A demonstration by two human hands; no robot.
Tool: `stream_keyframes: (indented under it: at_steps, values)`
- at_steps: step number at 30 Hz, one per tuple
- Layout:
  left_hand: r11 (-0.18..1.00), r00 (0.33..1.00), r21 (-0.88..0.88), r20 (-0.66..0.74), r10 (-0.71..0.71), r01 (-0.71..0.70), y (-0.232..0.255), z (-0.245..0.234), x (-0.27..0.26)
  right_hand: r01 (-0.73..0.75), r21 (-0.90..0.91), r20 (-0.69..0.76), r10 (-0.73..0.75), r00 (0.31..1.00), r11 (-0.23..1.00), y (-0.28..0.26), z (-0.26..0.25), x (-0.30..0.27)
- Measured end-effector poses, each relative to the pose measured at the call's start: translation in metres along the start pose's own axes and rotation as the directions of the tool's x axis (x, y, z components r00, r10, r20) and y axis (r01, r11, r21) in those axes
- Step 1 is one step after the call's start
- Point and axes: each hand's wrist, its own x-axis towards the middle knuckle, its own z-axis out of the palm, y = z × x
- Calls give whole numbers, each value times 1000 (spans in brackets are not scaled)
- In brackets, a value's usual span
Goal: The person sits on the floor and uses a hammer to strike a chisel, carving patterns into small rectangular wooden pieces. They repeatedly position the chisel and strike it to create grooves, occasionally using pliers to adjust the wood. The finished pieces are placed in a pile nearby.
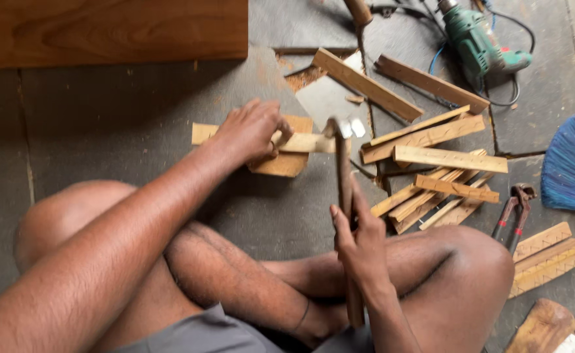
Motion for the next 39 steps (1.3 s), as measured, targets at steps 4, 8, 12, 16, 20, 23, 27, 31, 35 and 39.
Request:
stream_keyframes:
  at_steps: [4, 8, 12, 16, 20, 23, 27, 31, 35, 39]
  values:
    - [1000, 999, 14, -40, 21, -21, 1, -7, 5, 151, 174, -138, -128, 982, 973, -8, -6, -14]
    - [1000, 999, 15, -44, 23, -22, 0, -8, 0, 411, 93, -128, -398, 908, 907, 7, 8, -10]
    - [1000, 1000, 12, -18, -1, 1, 5, -4, 0, 141, -30, -12, -141, 990, 990, 7, 6, -3]
    - [1000, 1000, 14, 4, -24, 24, 5, -6, 1, 167, -15, -99, -168, 981, 986, 0, 4, -9]
    - [999, 996, 7, -70, 46, -46, 1, -8, -1, 215, -1, -51, -215, 975, 977, 11, 12, -7]
    - [999, 999, 24, -31, 26, -25, 4, -7, 0, 152, -39, 13, -152, 988, 988, 18, 11, -4]
    - [1000, 1000, 13, 23, -17, 16, 2, -1, -1, -52, 34, -7, 53, 999, 998, 19, 11, -8]
    - [1000, 999, 21, 24, -24, 23, 1, 1, 4, 79, 142, -141, -59, 988, 987, 22, -3, -14]
    - [1000, 1000, -17, -9, -10, 9, 0, -4, 2, 10, 22, -68, -9, 998, 1000, 22, -2, -5]
    - [997, 993, 40, -94, 67, -64, 5, -8, 2, 24, 249, -64, -9, 998, 968, 17, -6, -10]
